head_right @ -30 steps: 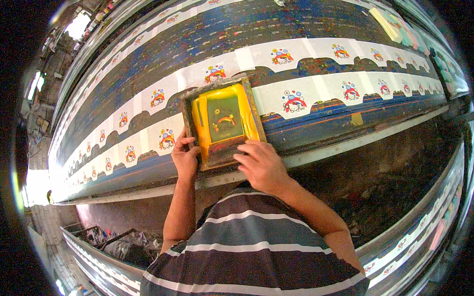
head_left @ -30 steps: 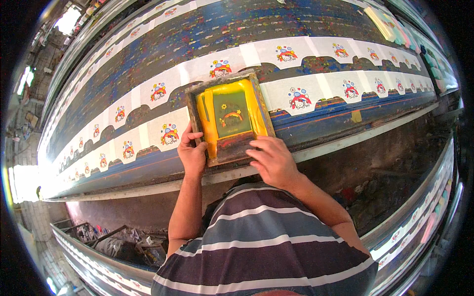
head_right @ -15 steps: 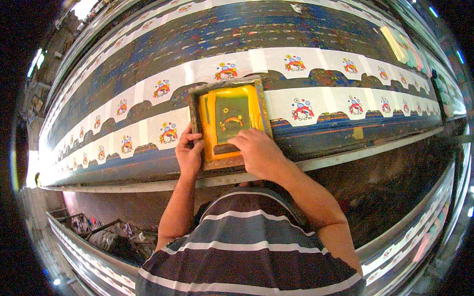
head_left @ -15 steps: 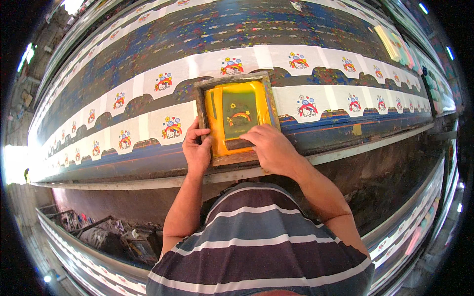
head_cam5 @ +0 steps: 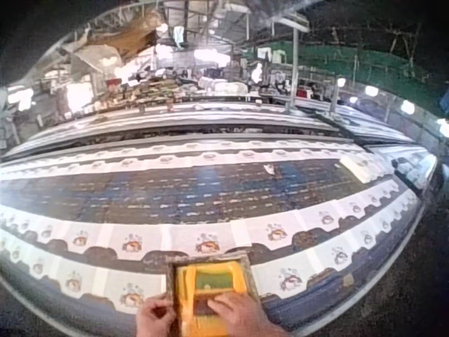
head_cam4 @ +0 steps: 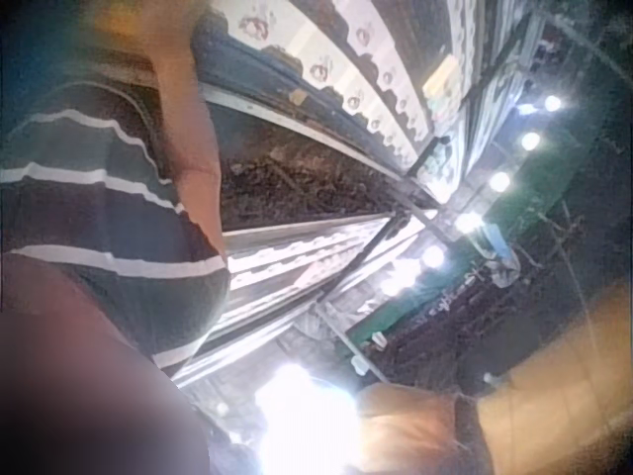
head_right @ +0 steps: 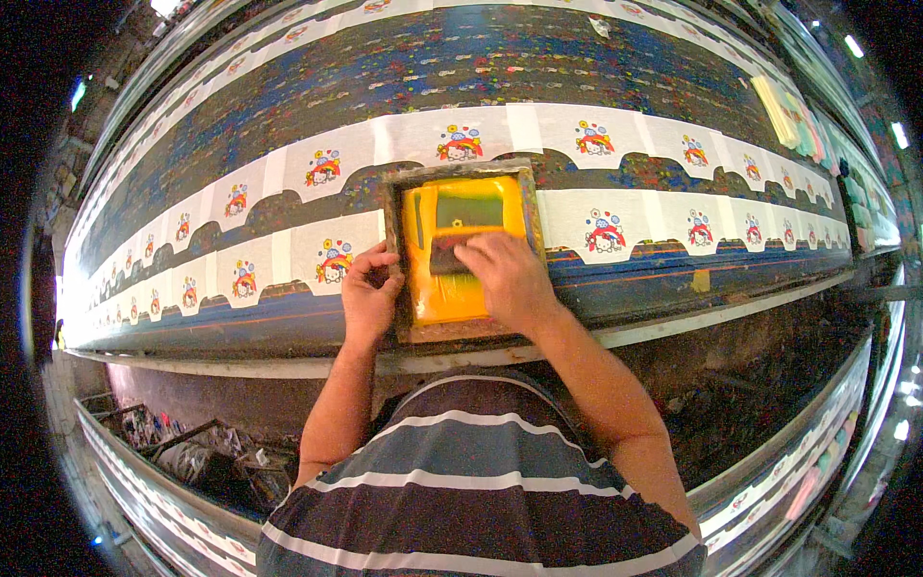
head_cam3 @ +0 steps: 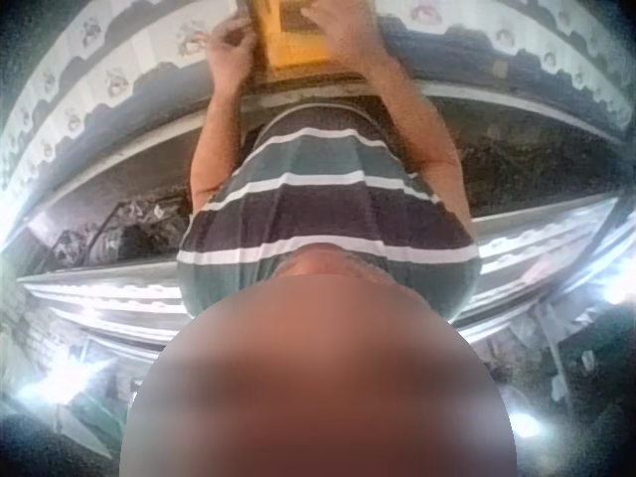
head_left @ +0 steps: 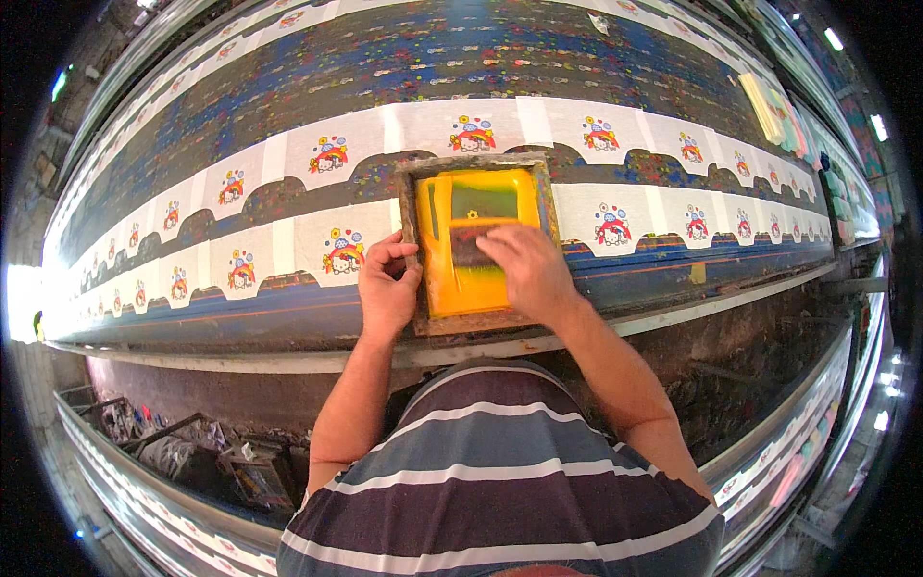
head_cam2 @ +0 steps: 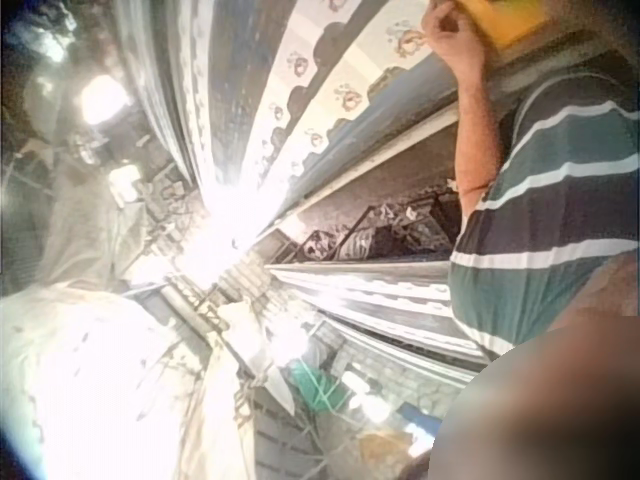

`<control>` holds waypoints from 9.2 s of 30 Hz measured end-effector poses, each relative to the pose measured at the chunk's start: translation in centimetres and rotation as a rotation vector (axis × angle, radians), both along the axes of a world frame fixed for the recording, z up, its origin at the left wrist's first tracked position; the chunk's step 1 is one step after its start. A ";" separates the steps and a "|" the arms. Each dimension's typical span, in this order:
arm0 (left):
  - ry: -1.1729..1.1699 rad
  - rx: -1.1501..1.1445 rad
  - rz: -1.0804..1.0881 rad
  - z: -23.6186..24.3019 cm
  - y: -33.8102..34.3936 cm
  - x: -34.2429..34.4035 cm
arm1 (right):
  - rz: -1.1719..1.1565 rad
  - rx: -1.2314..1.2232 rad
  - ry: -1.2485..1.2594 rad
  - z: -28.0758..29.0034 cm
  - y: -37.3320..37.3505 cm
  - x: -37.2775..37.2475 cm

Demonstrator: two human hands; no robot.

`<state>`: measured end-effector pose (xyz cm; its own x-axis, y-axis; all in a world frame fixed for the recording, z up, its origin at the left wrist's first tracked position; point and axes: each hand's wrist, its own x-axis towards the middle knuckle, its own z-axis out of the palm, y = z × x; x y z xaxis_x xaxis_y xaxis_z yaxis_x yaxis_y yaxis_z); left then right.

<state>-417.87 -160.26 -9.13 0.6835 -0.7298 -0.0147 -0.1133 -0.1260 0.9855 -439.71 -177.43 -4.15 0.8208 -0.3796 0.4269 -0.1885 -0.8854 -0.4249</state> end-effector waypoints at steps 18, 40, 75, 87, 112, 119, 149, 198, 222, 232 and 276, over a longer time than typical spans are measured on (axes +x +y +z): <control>-0.191 -0.036 -0.020 0.1 0.0 -0.6 | 0.031 0.035 0.151 0.9 -0.6 0.5; -0.292 -0.151 0.042 0.6 -2.4 -7.0 | -0.396 0.519 -0.323 -1.8 2.7 -14.6; -0.027 -0.154 0.017 -2.1 -13.8 -21.6 | 0.093 -0.005 0.009 1.0 -8.8 -24.9; -0.201 -0.031 0.044 -3.1 -13.5 -21.7 | 0.132 0.102 0.145 1.4 -9.9 -25.0; -0.258 -0.149 0.075 -4.8 -14.6 -21.7 | 0.042 0.021 0.206 0.9 -21.6 -14.9; -0.232 -0.169 0.085 -5.7 -14.7 -21.6 | 0.145 -0.013 0.248 -0.2 -16.2 -19.0; -0.635 0.716 1.539 11.1 42.5 3.4 | -1.330 -0.327 0.070 12.8 -23.1 -75.3; -0.703 -0.326 1.107 18.4 25.6 15.0 | -1.297 -0.193 -0.115 9.2 -27.8 -71.4; -0.274 -0.133 0.007 -1.2 -13.2 -17.5 | 0.131 0.166 0.012 3.2 -14.1 -25.4; -0.389 -0.025 0.044 -1.9 -14.3 -21.6 | 0.129 0.118 0.055 0.7 -10.1 -25.7; -0.058 -0.142 0.052 -4.0 -28.9 -40.4 | 0.130 0.201 0.102 0.6 -25.3 -44.7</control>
